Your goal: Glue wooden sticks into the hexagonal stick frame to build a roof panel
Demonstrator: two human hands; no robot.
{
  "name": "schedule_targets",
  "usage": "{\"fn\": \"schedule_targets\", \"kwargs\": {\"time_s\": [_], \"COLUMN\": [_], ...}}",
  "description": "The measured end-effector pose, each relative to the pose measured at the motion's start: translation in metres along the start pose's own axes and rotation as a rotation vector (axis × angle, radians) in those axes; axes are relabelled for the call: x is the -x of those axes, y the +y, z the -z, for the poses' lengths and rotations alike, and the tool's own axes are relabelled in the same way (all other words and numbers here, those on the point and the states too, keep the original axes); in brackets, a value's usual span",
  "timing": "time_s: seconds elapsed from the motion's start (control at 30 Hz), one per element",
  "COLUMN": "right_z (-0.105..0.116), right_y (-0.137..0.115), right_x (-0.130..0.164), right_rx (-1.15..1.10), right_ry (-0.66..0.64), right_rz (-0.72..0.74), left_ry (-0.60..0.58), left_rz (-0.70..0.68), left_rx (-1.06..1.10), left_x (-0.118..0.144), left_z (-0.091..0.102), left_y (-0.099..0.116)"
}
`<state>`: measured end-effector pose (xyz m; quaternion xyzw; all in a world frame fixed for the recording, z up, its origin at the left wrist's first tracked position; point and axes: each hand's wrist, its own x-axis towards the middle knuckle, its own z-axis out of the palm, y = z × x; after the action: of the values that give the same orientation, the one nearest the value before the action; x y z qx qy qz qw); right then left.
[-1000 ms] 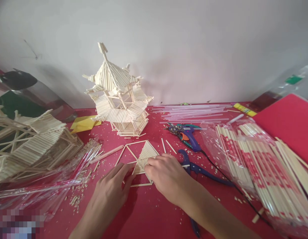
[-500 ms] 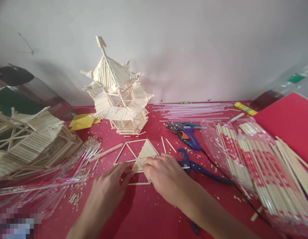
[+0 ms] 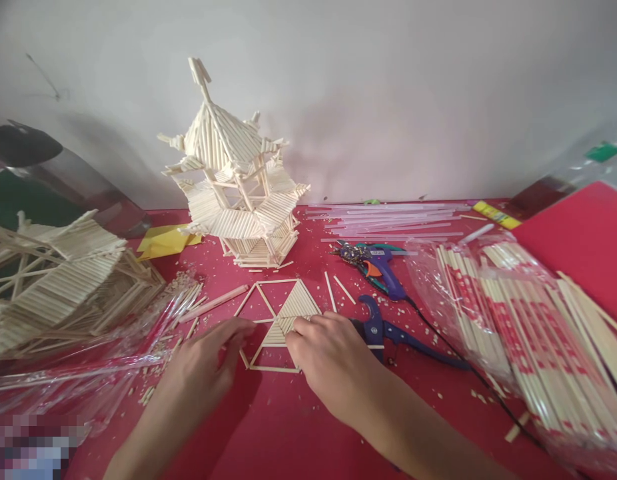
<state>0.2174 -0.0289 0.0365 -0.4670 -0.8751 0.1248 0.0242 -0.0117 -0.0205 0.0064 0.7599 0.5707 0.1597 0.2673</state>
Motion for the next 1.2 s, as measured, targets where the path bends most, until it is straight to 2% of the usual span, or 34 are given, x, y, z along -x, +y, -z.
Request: {"fn": "schedule_targets", "kwargs": {"time_s": [0.17, 0.33, 0.4, 0.57, 0.7, 0.9, 1.2], "right_z": [-0.001, -0.002, -0.001, 0.001, 0.001, -0.001, 0.0], "right_y": [-0.001, -0.002, -0.003, -0.004, -0.005, -0.004, -0.007], "right_x": [0.001, 0.001, 0.001, 0.002, 0.001, 0.001, 0.003], "right_rx": [-0.003, 0.001, 0.004, -0.001, -0.001, -0.009, 0.011], "right_ry": [0.01, 0.009, -0.002, -0.026, -0.047, -0.064, -0.072], "right_rz": [0.003, -0.006, -0.011, -0.032, -0.041, -0.054, -0.055], "left_ry": [0.049, 0.098, 0.106, 0.021, -0.043, -0.038, -0.058], "left_rz": [-0.047, 0.093, 0.084, -0.133, -0.128, -0.13, -0.222], "left_rx": [-0.156, -0.315, -0.298, -0.052, 0.066, 0.055, -0.007], "left_x": [0.003, 0.003, 0.002, -0.001, -0.001, 0.0, 0.004], "left_z": [0.012, 0.019, 0.015, -0.001, -0.008, -0.013, -0.01], "left_y": [0.0, -0.003, -0.003, 0.002, 0.006, 0.0, 0.001]}}
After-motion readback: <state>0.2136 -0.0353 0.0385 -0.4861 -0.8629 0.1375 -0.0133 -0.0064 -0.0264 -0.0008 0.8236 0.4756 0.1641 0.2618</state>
